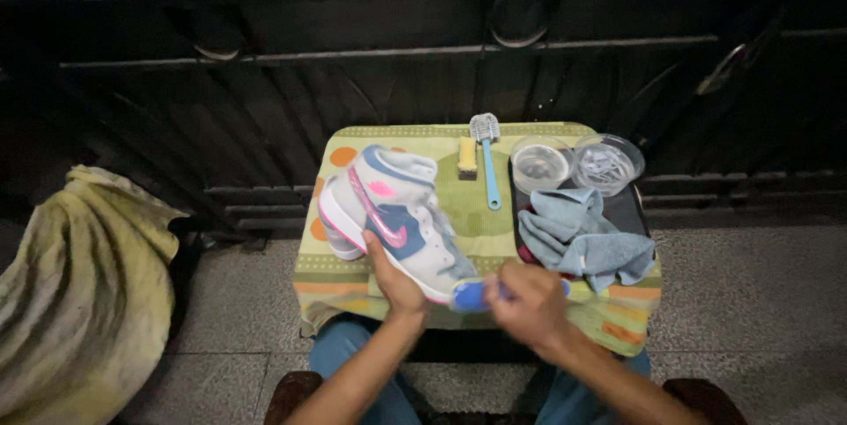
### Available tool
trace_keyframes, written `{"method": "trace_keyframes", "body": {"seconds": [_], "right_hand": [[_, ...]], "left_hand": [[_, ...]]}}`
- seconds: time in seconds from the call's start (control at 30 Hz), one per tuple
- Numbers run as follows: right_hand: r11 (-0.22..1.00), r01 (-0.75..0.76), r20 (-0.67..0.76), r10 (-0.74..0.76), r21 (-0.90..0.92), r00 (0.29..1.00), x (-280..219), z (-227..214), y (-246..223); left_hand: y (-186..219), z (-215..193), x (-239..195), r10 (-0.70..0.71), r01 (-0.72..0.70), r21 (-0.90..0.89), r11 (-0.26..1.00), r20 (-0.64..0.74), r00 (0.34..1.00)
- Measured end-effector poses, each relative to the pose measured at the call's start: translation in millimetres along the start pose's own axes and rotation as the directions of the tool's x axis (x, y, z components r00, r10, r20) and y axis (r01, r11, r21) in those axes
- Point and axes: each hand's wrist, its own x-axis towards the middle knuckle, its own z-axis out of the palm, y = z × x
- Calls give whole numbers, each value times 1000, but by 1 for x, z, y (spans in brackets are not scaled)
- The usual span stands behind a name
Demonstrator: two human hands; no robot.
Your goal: The person scrubs a white and blue high-top sneaker with a blue brush, focusing on the toe box and side panels. They then wipe the shoe with a cloth to remove residue.
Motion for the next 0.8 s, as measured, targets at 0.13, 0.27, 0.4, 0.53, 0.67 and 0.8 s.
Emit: {"method": "trace_keyframes", "body": {"seconds": [0.13,0.27,0.4,0.53,0.67,0.8], "right_hand": [[979,121,-1,-122,161,992,12,-5,-19],[1000,-12,7,12,6,1000,1,-1,8],[995,32,-27,-30,91,999,30,-14,-32],[993,69,-3,-69,90,998,-1,-3,8],[999,29,3,-29,42,1000,15,-9,-14],[982,120,12,-123,147,992,8,-8,-7]], "left_hand": [[-15,-5,-5,-239,260,-163,952,140,961],[-8,-5,3,-50,51,-38,998,28,998],[-25,-12,-14,-115,117,57,991,-36,993],[1,1,-6,-100,98,43,994,54,994],[-16,-20,-4,5,-2,170,985,-18,1000],[-9,-12,-8,-124,125,-3,992,127,984]]}}
